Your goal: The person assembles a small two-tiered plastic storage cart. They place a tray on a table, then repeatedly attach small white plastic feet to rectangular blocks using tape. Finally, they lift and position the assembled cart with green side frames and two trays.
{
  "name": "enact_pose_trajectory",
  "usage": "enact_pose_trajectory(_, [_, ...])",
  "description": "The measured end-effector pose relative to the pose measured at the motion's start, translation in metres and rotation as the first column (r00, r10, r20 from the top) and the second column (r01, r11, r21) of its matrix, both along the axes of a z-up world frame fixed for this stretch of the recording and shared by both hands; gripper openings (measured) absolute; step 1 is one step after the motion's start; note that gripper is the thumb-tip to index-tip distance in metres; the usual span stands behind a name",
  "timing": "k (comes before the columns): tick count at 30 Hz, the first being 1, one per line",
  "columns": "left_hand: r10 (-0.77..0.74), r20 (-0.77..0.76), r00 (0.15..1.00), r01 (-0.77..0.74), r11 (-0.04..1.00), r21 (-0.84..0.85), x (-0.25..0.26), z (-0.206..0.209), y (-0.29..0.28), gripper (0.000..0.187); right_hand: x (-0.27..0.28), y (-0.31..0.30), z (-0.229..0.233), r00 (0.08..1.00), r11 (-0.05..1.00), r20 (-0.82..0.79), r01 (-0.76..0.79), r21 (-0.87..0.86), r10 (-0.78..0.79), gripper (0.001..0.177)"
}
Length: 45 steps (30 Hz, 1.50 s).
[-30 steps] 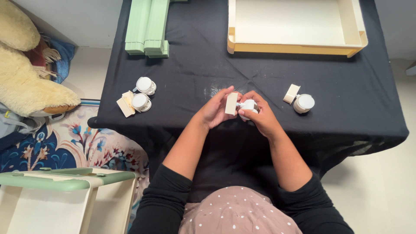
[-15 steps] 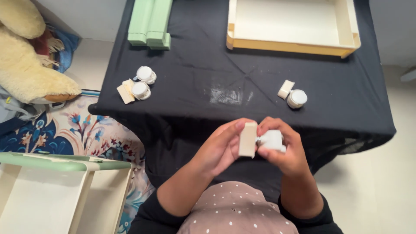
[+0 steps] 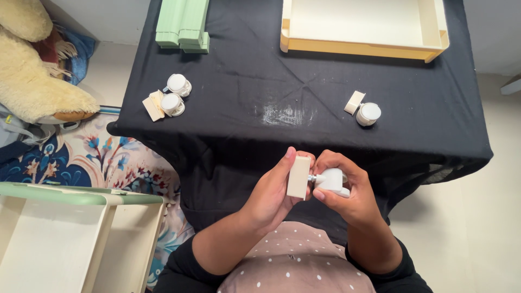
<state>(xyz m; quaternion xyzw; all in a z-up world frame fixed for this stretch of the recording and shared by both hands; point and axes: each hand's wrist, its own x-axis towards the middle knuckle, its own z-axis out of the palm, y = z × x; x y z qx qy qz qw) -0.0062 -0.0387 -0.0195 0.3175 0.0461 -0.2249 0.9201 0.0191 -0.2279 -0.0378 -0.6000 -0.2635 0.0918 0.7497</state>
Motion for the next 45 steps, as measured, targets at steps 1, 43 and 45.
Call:
enact_pose_trajectory(1, [0.0, -0.01, 1.0, 0.0, 1.0, 0.0, 0.0, 0.0, -0.001, 0.046, 0.0, 0.0, 0.0, 1.0, 1.0, 0.001, 0.004, 0.002, -0.004, 0.028])
enact_pose_trajectory(43, [0.728, 0.243, 0.641, -0.766, 0.583, 0.272, 0.041, -0.145, 0.222, 0.041, 0.075, 0.165, -0.082, 0.962, 0.995, -0.254, -0.092, 0.028, 0.096, 0.045])
enact_pose_trajectory(45, [0.757, 0.319, 0.57, -0.821, 0.511, 0.254, 0.047, -0.162, 0.253, 0.035, 0.089, 0.199, -0.092, 0.978, 0.994, -0.183, -0.098, 0.048, 0.105, 0.045])
